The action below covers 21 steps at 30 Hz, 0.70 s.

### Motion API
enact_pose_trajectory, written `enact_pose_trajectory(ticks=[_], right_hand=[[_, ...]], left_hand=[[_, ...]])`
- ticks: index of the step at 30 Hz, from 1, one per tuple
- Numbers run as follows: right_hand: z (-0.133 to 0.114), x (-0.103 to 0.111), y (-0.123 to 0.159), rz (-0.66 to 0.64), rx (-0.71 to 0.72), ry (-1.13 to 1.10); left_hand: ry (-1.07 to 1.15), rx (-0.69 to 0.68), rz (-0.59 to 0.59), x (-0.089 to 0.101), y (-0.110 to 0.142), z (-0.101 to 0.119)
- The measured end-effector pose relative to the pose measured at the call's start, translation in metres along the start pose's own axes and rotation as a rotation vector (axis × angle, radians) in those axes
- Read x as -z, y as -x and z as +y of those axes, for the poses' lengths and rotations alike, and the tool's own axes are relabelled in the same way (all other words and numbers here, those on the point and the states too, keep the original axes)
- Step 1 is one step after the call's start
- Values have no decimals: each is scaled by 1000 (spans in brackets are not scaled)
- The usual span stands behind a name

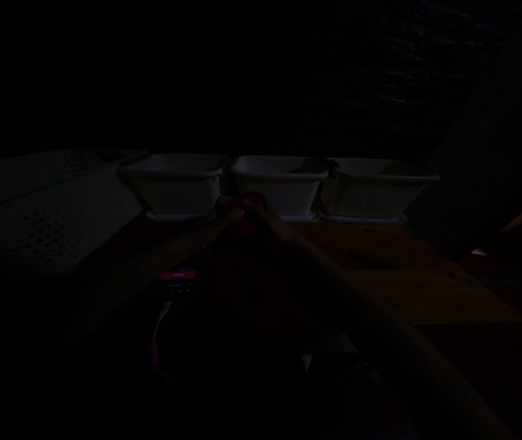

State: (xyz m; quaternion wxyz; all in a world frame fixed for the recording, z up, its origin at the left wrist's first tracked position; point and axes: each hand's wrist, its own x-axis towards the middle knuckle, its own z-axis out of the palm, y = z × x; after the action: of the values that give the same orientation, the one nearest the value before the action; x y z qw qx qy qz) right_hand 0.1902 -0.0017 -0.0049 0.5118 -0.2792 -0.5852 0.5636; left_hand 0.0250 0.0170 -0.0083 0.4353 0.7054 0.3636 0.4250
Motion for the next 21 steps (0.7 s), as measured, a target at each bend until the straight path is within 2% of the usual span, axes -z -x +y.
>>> enact_pose_trajectory(ticks=[3,7,17,21], right_hand=[[1,1,-1,14,-16,32],[3,2,-4,-11,4,47],[1,2,-2,35,-9,22],[-1,1,-1,-4,4,37]], left_hand=[[48,12,34,0,-1,0],[63,16,35,0,-1,0],[64,5,49,-1,1,2],[57,12,27,0,4,7]])
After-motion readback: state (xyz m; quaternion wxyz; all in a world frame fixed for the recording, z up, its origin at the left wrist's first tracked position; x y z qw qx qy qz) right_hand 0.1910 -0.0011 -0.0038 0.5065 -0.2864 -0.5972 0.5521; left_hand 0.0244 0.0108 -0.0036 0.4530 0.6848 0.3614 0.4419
